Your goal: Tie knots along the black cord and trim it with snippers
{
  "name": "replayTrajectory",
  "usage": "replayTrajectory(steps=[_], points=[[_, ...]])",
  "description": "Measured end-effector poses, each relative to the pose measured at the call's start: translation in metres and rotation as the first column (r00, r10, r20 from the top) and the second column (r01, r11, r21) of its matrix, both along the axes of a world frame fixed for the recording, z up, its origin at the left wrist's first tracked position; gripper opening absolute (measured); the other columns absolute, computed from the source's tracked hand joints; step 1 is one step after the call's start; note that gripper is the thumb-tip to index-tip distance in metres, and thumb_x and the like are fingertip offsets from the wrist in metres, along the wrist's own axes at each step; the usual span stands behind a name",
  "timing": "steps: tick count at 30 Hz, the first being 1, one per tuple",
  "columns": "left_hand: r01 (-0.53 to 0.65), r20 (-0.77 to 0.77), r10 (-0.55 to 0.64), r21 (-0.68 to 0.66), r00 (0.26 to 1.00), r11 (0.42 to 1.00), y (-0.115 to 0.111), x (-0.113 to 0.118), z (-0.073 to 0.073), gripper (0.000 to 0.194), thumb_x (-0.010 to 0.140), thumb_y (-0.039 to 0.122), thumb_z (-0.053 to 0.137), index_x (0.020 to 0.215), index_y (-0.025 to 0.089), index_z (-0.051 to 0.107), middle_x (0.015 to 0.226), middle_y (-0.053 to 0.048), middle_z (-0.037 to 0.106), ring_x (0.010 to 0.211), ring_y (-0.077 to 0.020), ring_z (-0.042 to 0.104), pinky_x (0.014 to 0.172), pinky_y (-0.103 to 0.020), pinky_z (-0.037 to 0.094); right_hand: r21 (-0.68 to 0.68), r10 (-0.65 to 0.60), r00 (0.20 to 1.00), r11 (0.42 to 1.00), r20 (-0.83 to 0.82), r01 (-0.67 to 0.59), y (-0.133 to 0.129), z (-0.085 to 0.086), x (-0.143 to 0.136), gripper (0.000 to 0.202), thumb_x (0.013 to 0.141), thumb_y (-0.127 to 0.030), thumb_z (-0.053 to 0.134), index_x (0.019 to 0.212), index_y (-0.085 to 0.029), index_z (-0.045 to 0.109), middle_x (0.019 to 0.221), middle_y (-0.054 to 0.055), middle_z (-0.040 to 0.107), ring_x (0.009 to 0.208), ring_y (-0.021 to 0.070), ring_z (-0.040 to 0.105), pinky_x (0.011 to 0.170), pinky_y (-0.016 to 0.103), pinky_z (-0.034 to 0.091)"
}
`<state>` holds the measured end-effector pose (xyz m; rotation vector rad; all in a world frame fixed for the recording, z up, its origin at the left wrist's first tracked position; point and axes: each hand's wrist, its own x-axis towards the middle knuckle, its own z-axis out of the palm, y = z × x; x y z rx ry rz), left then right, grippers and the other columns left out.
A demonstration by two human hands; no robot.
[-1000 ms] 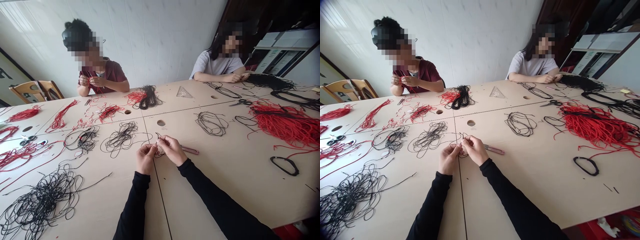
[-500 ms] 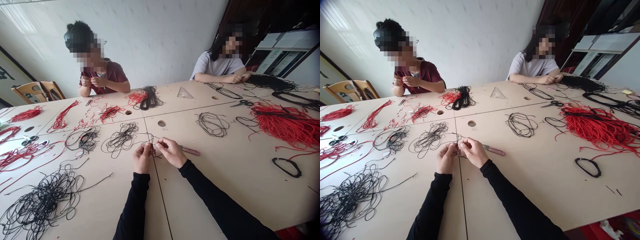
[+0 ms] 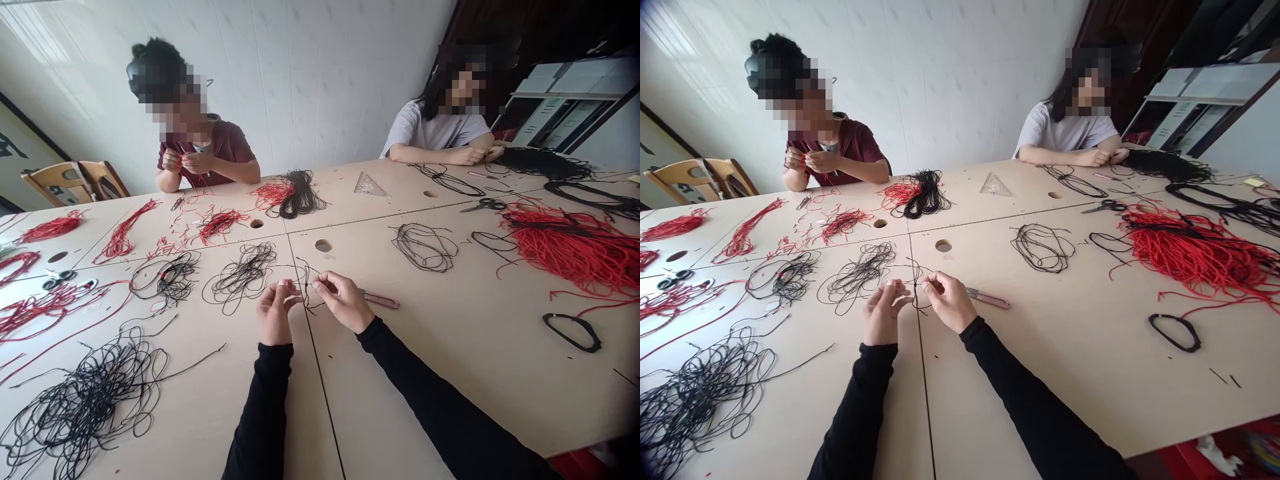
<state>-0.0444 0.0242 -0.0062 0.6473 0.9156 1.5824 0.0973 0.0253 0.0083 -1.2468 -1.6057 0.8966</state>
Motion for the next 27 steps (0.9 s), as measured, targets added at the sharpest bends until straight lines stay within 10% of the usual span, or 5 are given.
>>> replayTrajectory(steps=[8,13,19,24,27], points=[[-0.28,0.443,0.208,0.102,0.872,0.955,0.004,-0.074,0.017,0.014,0.082,0.035,0.057,0.091,0.028,0.064,0.092,0.002,0.067,0.078,-0.0099,0.063,0.07,-0.022,0.052,-0.146,-0.079,0.943,0.989,-0.324,0.032,0.01,-0.009,0.007,0.019,0.08,-0.036,0.054,0.077,-0.018,0.054,0.074,0.002,0.056,0.062,0.0124,0.045,0.059,0.026,0.039],[-0.12,-0.054,0.113,-0.146,0.992,0.982,0.001,-0.059,0.014,0.034,0.077,0.033,0.061,0.107,0.017,0.056,0.111,-0.012,0.062,0.081,-0.0219,0.068,0.064,-0.036,0.058,-0.161,-0.075,0.911,0.987,-0.405,0.01,0.009,-0.011,0.003,0.02,0.08,-0.037,0.056,0.079,-0.018,0.053,0.076,0.003,0.059,0.064,0.0126,0.049,0.061,0.027,0.041],[-0.295,-0.545,0.149,-0.191,0.825,0.936,0.001,-0.048,0.01,0.04,0.084,0.038,0.05,0.117,0.016,0.047,0.096,-0.01,0.063,0.05,-0.0163,0.063,0.04,-0.032,0.052,-0.148,-0.048,0.916,0.989,-0.397,-0.013,0.007,-0.01,0.0,0.021,0.082,-0.039,0.056,0.081,-0.018,0.053,0.077,0.002,0.06,0.059,0.0109,0.046,0.057,0.026,0.039],[-0.624,-0.828,0.425,0.121,0.365,0.772,-0.003,-0.063,0.017,0.072,0.076,0.028,0.061,0.139,0.017,0.028,0.134,-0.019,0.044,0.118,-0.0318,0.05,0.092,-0.052,0.046,-0.121,-0.043,0.91,0.993,-0.411,-0.008,0.006,-0.009,0.0,0.02,0.083,-0.038,0.056,0.082,-0.019,0.054,0.078,0.002,0.059,0.059,0.0107,0.046,0.056,0.026,0.039],[-0.572,-0.81,0.579,0.433,0.094,0.697,-0.007,-0.053,0.019,0.076,0.072,0.023,0.064,0.14,0.014,0.03,0.142,-0.019,0.037,0.132,-0.0331,0.031,0.107,-0.055,0.025,-0.119,-0.032,0.911,0.993,-0.411,-0.019,0.006,-0.009,0.0,0.019,0.084,-0.038,0.056,0.082,-0.019,0.054,0.078,0.002,0.058,0.059,0.0105,0.046,0.056,0.026,0.039]])
